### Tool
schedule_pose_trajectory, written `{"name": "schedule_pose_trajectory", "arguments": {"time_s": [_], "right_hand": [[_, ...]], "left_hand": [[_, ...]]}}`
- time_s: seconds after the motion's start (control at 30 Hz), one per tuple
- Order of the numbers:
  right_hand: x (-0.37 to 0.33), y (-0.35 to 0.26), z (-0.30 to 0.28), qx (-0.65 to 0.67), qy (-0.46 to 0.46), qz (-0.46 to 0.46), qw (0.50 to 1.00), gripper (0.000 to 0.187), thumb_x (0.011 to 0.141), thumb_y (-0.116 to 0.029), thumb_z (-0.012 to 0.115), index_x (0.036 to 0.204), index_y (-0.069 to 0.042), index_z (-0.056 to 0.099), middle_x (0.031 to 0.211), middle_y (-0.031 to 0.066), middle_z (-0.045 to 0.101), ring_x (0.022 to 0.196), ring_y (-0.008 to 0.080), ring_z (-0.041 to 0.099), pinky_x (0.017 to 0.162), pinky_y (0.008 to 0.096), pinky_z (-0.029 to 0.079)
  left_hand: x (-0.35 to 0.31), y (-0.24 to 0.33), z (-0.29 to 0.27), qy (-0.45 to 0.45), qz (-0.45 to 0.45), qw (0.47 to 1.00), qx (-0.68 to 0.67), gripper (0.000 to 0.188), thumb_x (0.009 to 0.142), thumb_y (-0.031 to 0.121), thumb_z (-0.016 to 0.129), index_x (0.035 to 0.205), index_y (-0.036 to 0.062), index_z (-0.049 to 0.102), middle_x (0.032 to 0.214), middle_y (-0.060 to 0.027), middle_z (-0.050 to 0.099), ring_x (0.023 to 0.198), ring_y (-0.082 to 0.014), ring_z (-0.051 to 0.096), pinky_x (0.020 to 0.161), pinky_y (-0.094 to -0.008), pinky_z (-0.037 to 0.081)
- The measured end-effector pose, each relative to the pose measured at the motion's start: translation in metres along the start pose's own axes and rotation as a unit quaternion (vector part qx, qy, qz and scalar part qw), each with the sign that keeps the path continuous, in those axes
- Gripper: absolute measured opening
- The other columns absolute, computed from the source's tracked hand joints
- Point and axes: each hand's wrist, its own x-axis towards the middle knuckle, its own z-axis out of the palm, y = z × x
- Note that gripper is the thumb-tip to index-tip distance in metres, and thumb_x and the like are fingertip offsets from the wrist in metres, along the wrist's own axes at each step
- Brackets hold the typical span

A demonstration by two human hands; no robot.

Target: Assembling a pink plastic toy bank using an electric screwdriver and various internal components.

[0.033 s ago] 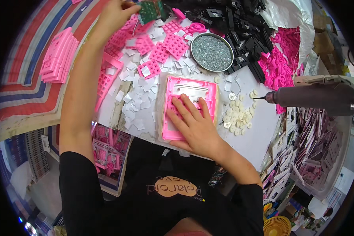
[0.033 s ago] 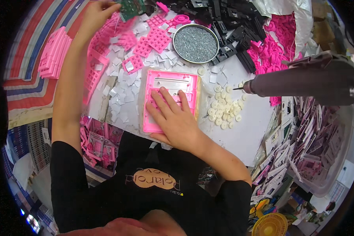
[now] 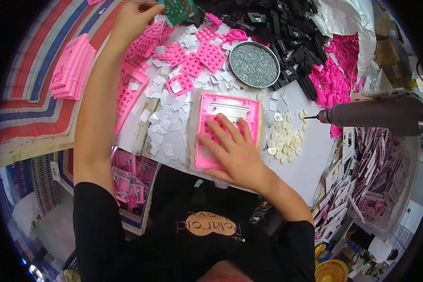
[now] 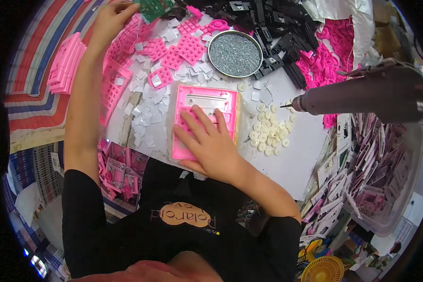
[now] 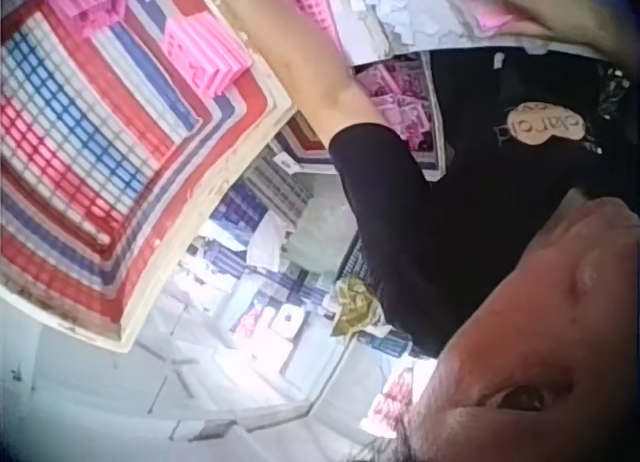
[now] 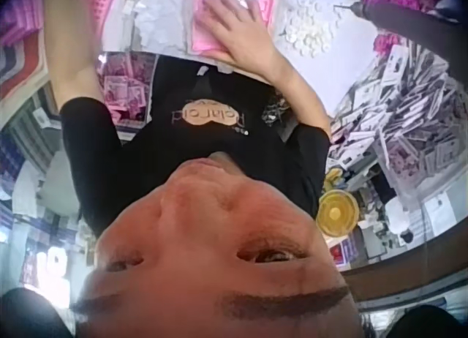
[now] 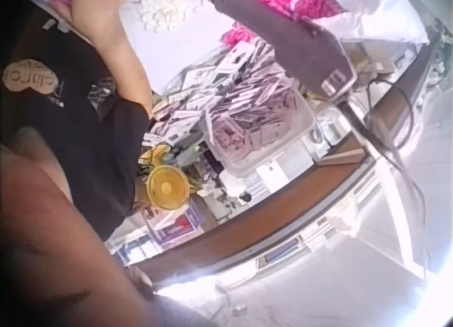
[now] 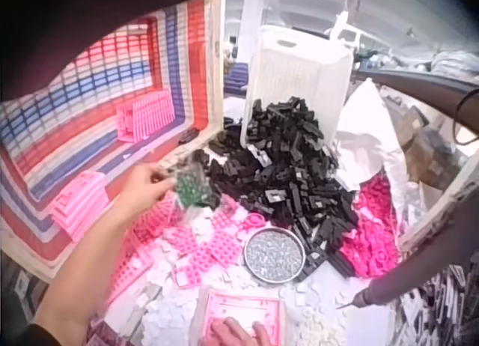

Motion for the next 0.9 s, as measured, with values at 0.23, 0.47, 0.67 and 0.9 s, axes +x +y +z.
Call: {"name": "schedule_pose_trajectory", "arguments": {"time_s": [0.23, 0.47, 0.67, 0.9], "right_hand": [[0.096, 0.033, -0.018, 0.35, 0.314, 0.049, 0.881, 0.062, 0.089, -0.025, 0.074, 0.138, 0.005, 0.05, 0.135, 0.0202, 0.058, 0.126, 0.0327, 0.055, 0.101, 0.0418, 0.048], [0.161, 0.056, -0.016, 0.736, 0.198, 0.15, 0.63, 0.048, 0.1, -0.026, 0.062, 0.138, 0.001, 0.053, 0.121, 0.0089, 0.066, 0.1, 0.0146, 0.066, 0.084, 0.0309, 0.059], [0.169, 0.054, -0.004, 0.654, 0.194, 0.129, 0.72, 0.035, 0.101, -0.022, 0.06, 0.129, 0.0, 0.058, 0.11, 0.0084, 0.068, 0.095, 0.0165, 0.069, 0.075, 0.0348, 0.063], [0.176, 0.059, -0.016, 0.677, 0.245, 0.198, 0.665, 0.034, 0.101, -0.02, 0.059, 0.127, 0.0, 0.056, 0.103, 0.0102, 0.07, 0.082, 0.0203, 0.072, 0.065, 0.0366, 0.065]], "left_hand": [[-0.076, 0.059, 0.011, 0.046, 0.171, 0.984, -0.008, 0.025, 0.084, 0.012, 0.073, 0.104, 0.0003, 0.067, 0.117, -0.0147, 0.069, 0.1, -0.0308, 0.068, 0.088, -0.0381, 0.053], [-0.113, 0.052, 0.013, -0.076, 0.221, 0.971, 0.059, 0.044, 0.086, 0.012, 0.069, 0.128, 0.0049, 0.059, 0.144, -0.0195, 0.052, 0.13, -0.0359, 0.053, 0.1, -0.0413, 0.05], [-0.13, 0.039, -0.002, -0.092, 0.136, 0.986, -0.036, 0.041, 0.085, -0.004, 0.057, 0.124, 0.0078, 0.062, 0.145, -0.0132, 0.052, 0.125, -0.0289, 0.058, 0.099, -0.0406, 0.051], [-0.127, 0.037, -0.032, 0.014, 0.19, 0.959, 0.212, 0.041, 0.084, -0.003, 0.058, 0.124, 0.0048, 0.063, 0.138, -0.0149, 0.059, 0.123, -0.0298, 0.059, 0.103, -0.0394, 0.048]]}}
